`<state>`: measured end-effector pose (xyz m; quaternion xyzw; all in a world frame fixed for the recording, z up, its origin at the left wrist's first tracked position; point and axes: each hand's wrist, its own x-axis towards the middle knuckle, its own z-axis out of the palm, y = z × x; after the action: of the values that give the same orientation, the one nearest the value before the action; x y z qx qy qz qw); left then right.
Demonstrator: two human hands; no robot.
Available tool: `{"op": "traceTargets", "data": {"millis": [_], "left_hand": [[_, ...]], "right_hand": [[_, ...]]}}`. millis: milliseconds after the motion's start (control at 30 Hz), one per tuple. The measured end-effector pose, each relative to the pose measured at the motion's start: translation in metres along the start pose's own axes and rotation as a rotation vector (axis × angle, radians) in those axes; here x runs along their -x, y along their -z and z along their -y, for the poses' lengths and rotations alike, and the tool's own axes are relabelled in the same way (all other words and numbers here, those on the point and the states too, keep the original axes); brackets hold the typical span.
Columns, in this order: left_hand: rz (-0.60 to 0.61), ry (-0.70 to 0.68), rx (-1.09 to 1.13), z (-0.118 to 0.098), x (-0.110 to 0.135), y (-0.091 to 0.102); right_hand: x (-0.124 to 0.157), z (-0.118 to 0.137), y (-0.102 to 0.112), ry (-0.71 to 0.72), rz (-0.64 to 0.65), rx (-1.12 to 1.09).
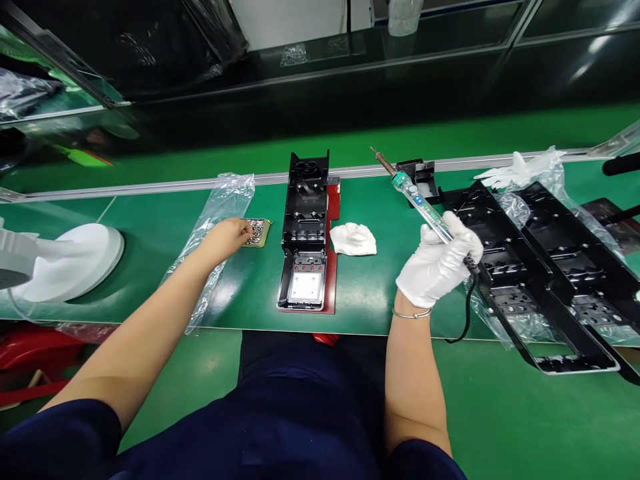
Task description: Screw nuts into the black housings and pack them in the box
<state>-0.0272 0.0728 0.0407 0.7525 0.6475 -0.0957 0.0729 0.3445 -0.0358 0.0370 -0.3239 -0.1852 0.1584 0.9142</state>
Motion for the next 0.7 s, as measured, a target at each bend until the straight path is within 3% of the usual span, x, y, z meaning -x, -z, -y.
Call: {"op": "traceTargets", "data": {"millis": [433,700], "left_hand": [[-0.041,0.028,0.106,-0.0072,0.0046,-0.0003],[-0.158,0.058,0.407,-0.0064,0.0045,0.0017]], "right_hand": [[-0.0010,-0.0008,-0.0004,-0.014,0.008,0.010],[-0.0005,0.0014,-0.0002,-0.036,0.000,0.041]]}}
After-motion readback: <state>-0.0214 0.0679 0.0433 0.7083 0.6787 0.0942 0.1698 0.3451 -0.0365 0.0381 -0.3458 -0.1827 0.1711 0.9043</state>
